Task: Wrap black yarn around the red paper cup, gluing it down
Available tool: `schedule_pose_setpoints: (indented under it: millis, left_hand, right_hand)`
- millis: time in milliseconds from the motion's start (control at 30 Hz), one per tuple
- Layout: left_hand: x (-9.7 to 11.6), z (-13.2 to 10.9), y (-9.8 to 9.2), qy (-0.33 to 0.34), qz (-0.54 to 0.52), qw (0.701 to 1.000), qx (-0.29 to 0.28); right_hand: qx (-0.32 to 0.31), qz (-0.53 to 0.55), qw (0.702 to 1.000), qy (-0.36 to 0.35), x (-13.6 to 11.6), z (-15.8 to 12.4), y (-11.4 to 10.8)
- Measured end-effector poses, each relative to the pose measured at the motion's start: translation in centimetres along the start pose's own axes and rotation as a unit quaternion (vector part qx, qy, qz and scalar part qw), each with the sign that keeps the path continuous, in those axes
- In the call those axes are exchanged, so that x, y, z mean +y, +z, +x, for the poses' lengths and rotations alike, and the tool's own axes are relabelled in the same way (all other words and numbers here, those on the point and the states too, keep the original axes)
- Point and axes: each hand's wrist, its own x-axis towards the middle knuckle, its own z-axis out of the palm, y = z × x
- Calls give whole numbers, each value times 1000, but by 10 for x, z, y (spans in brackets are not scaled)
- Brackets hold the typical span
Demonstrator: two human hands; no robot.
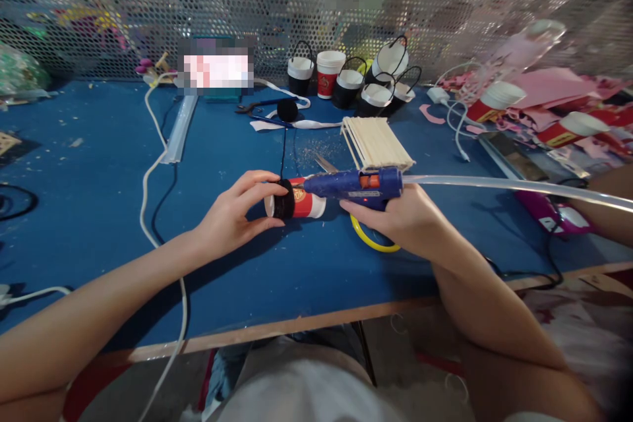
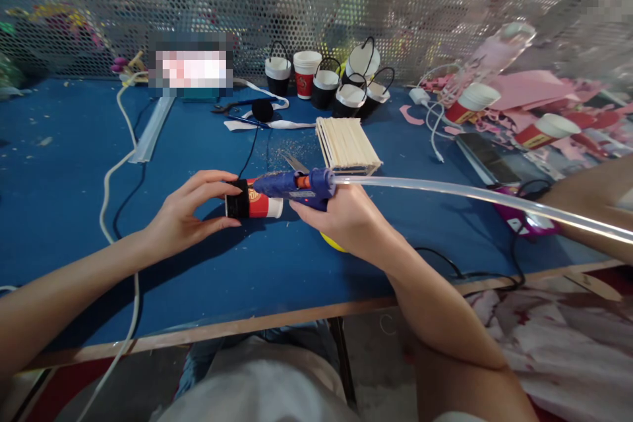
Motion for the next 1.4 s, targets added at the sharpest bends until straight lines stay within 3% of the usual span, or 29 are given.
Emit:
schedule_pose_setpoints:
  millis: [400, 633, 833, 1033, 1400]
  left_hand:
    - [1, -4, 0, 31, 32, 998, -37]
    - [2, -3, 0, 39, 33, 998, -32]
    - [-1, -2, 1, -21, -70, 997, 4]
    - [-5, -2, 4, -105, -217, 971, 7]
    - [0, 1, 2, -224, -300, 927, -1]
  right_hand:
    - [-1, 6, 999, 33, 3, 4, 2]
    - [-2, 8, 1000, 10, 7, 4, 5]
    - [-3, -25, 1000, 14, 1, 1, 0]
    - [-14, -43, 998, 42, 0, -2, 1]
    - [-30, -22, 998, 48, -3, -2, -1]
